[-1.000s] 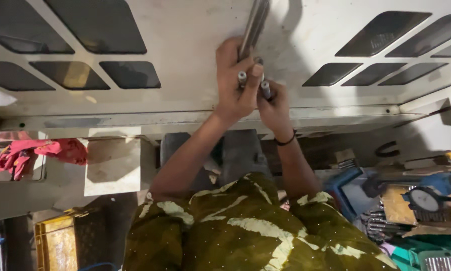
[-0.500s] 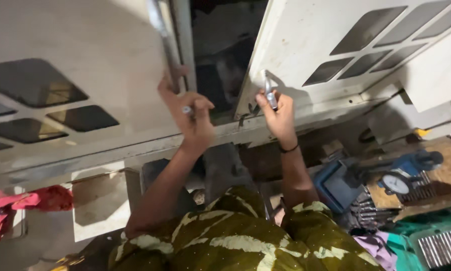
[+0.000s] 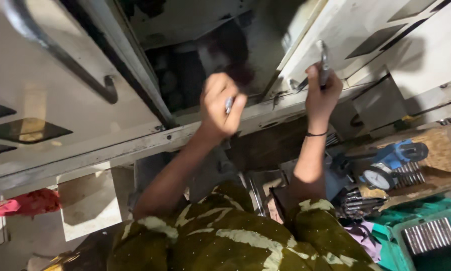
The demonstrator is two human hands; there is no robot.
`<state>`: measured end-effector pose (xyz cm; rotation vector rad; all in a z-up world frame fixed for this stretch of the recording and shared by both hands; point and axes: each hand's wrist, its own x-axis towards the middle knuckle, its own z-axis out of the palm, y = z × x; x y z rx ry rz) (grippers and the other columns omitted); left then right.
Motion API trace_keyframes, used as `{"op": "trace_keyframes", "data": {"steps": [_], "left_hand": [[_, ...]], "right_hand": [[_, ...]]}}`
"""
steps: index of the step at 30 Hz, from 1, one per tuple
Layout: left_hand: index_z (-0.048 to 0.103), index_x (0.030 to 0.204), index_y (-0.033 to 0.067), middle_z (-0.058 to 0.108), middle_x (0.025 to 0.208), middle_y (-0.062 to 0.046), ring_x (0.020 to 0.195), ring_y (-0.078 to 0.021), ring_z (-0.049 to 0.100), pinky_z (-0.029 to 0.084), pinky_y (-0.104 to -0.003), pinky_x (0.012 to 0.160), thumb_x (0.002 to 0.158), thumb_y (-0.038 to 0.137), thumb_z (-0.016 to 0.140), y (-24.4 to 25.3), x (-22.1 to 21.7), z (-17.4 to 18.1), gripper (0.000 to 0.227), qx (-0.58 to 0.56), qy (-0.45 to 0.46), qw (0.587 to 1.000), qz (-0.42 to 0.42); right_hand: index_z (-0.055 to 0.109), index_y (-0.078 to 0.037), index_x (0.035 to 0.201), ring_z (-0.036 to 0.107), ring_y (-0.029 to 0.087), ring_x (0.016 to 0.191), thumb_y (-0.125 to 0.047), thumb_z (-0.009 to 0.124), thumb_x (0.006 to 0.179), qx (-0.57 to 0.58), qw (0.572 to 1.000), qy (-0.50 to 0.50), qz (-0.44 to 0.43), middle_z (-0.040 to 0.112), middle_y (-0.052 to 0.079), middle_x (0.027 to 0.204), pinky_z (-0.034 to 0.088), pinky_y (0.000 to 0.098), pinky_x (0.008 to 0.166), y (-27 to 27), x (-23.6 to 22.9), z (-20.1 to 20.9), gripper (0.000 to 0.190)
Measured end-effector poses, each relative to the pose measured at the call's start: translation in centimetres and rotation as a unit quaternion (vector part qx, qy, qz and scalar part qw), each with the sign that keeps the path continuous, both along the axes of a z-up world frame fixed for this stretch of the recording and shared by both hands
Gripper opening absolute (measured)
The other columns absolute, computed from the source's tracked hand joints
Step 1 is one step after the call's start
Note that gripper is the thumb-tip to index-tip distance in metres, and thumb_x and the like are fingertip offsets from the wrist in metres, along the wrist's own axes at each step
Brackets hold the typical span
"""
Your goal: The person sits on the floor and handles several cylindrical metal parts, inserting them into a machine and adjusting them with a tool. They open a machine door to access internal components and continue manipulating the parts.
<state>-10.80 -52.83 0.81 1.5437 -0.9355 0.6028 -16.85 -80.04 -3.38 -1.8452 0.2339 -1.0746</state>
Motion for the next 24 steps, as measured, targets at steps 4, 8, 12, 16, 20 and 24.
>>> {"op": "trace_keyframes", "data": {"steps": [4, 8, 12, 16, 20, 24], "left_hand": [[0.061, 0.072, 0.0014, 0.06, 0.069, -0.019, 0.068, -0.0382, 0.062, 0.049, -0.045, 0.062, 0.1, 0.027, 0.067, -2.8, 2.5, 1.0, 0.039, 0.15, -0.003, 0.989, -0.021], [0.067, 0.066, 0.005, 0.062, 0.058, -0.019, 0.054, -0.0393, 0.064, 0.05, -0.047, 0.05, 0.102, 0.038, 0.064, -5.6, 4.8, 0.7, 0.049, 0.298, 0.002, 0.954, 0.023], [0.068, 0.06, 0.0008, 0.06, 0.053, -0.022, 0.051, -0.0398, 0.064, 0.053, -0.047, 0.052, 0.101, 0.044, 0.065, -7.5, 7.8, -1.6, 0.059, 0.336, 0.062, 0.938, 0.062], [0.074, 0.076, -0.0008, 0.07, 0.064, -0.019, 0.05, -0.0273, 0.064, 0.051, -0.04, 0.049, 0.1, 0.037, 0.066, -8.0, 10.1, -5.0, 0.046, 0.247, 0.268, 0.931, -0.024], [0.075, 0.111, -0.0002, 0.082, 0.093, -0.011, 0.053, -0.0126, 0.064, 0.055, -0.029, 0.056, 0.102, 0.024, 0.062, -7.8, 11.9, -7.2, 0.029, 0.061, 0.523, 0.81, -0.257], [0.055, 0.146, 0.0021, 0.075, 0.118, -0.015, 0.077, -0.0147, 0.068, 0.059, -0.032, 0.073, 0.1, 0.016, 0.063, -6.6, 12.2, -7.9, 0.048, -0.078, 0.585, 0.692, -0.416]], "right_hand": [[0.07, 0.002, 0.099, 0.047, 0.006, 0.072, -0.012, 0.067, 0.108, -0.029, 0.999, -0.009, -0.035, 0.061, -0.002, 0.081, 0.035, 0.0276, 0.063, -3.3, -0.1, 0.0, 0.017], [0.068, 0.004, 0.097, 0.046, 0.009, 0.071, -0.008, 0.065, 0.109, -0.069, 0.995, -0.012, -0.069, 0.057, 0.002, 0.077, 0.034, 0.03, 0.063, -5.4, -0.4, 0.4, 0.017], [0.068, 0.005, 0.098, 0.049, 0.009, 0.069, -0.007, 0.065, 0.108, -0.079, 0.992, -0.029, -0.091, 0.058, 0.002, 0.078, 0.037, 0.0305, 0.062, -6.6, -0.2, 1.2, 0.016], [0.071, 0.005, 0.099, 0.047, 0.009, 0.066, -0.01, 0.067, 0.106, -0.057, 0.991, 0.006, -0.119, 0.057, 0.003, 0.073, 0.035, 0.0315, 0.06, -7.7, -0.5, 1.6, 0.017], [0.073, 0.005, 0.102, 0.051, 0.011, 0.068, -0.016, 0.076, 0.102, -0.082, 0.979, -0.007, -0.189, 0.061, 0.005, 0.076, 0.039, 0.0321, 0.061, -10.1, -0.4, 1.1, 0.021], [0.065, 0.005, 0.109, 0.06, 0.023, 0.078, -0.033, 0.087, 0.098, -0.25, 0.885, -0.12, -0.375, 0.066, 0.012, 0.088, 0.052, 0.0368, 0.069, -13.8, 2.5, -0.9, 0.045]]}}
